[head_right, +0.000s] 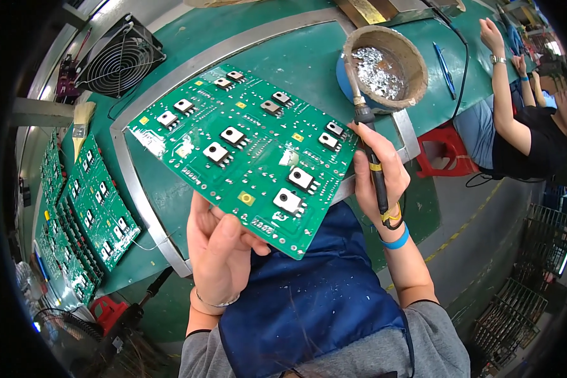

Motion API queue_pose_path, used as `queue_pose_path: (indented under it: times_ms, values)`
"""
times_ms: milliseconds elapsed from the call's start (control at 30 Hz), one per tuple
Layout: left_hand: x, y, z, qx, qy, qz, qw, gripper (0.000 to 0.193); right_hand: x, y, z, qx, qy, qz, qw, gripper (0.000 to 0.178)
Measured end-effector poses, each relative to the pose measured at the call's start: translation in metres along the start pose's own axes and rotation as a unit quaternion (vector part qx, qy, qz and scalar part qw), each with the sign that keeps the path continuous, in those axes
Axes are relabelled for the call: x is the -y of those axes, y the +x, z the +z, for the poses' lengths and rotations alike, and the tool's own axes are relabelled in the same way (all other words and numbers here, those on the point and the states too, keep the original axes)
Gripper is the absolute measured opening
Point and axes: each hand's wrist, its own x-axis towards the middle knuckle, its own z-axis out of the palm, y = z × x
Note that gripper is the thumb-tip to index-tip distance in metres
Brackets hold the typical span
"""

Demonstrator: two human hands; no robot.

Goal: The person solders electronic components onto printed circuit boards using a soldering iron and solder wire.

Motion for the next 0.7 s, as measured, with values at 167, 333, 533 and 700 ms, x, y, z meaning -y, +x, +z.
queue_pose_path:
  times_ms: [167, 333, 533, 700]
  values:
    - [-0.003, -0.003, -0.002, -0.022, -0.002, 0.004, 1.000, 0.060, 0.001, 0.001, -0.002, -0.004, -0.005, -0.013, 1.000, 0.030]
    - [-0.003, -0.007, 0.002, -0.088, 0.018, 0.022, 0.996, 0.061, 0.006, 0.005, -0.004, -0.001, 0.019, -0.025, 0.999, 0.034]
    - [-0.005, -0.008, 0.004, -0.127, -0.007, 0.040, 0.991, 0.059, 0.011, 0.008, -0.005, 0.000, 0.038, -0.039, 0.999, 0.036]
    - [-0.007, -0.008, 0.002, -0.119, -0.031, 0.062, 0.990, 0.059, 0.016, 0.011, -0.004, -0.008, 0.055, -0.038, 0.998, 0.038]
